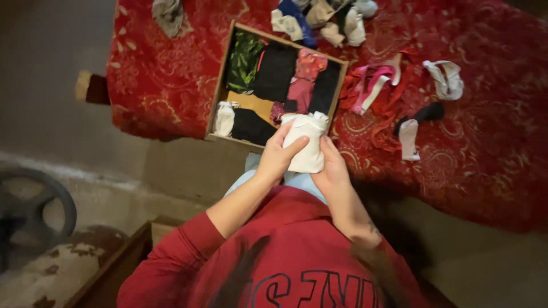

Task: Organizing and folding underwear and socks and placing them into a drawer.

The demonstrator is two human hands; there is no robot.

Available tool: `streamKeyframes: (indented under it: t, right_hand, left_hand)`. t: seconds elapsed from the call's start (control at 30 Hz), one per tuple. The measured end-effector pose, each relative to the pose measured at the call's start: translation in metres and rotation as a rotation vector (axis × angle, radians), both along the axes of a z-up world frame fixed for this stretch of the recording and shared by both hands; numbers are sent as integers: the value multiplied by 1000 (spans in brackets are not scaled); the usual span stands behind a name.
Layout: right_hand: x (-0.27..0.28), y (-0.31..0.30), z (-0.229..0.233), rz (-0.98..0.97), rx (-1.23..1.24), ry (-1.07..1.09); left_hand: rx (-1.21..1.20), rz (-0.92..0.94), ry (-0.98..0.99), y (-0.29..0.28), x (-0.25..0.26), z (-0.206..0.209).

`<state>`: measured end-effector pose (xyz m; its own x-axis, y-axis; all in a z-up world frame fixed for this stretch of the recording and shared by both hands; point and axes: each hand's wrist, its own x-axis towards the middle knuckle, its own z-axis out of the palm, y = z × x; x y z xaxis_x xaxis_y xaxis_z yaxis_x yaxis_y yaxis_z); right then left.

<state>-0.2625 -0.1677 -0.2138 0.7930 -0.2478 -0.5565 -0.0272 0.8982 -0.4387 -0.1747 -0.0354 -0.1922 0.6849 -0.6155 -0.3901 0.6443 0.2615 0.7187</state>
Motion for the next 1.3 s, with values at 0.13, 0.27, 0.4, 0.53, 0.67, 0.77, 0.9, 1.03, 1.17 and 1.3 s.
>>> streamKeyframes:
  t: [0.13,0.27,0.4,0.53,0.67,0.77,0.9,1.03,1.17,1.3]
  right_hand:
    - [14,22,-46,57,-18,102]
    - [45,37,-127,153,115,163]
    - [94,41,-241,199,-39,213]
    - [168,30,-325,396,-553,52]
    - [231,36,-401,689,-753,-98]
    - [260,46,-381,952,-1156,-167]
    - [268,58,-303,1104,-1675,13]
    - [242,54,-245,674,-1836,-104]
    - [191,33,-224,400,-1923,-110]
    - [138,12,-208,409,-1853,25]
  left_hand:
    - [77,141,9,14,2,-46]
    - [508,112,-457,38,33,-112]
    - [901,155,-647,70,60,-179]
    - [1055,162,-660,88,69,-206]
    - [1162,-104,-793,81,87,-195]
    - [1219,-146,-1001,71,101,-203]
    - [1297,-55,-1194,66,123,-255]
    - [1326,-167,-1064,67,134,-287]
    - [1438,-241,-1025,56,131,-290]
    - [1515,-163,-1233,39,138,-290]
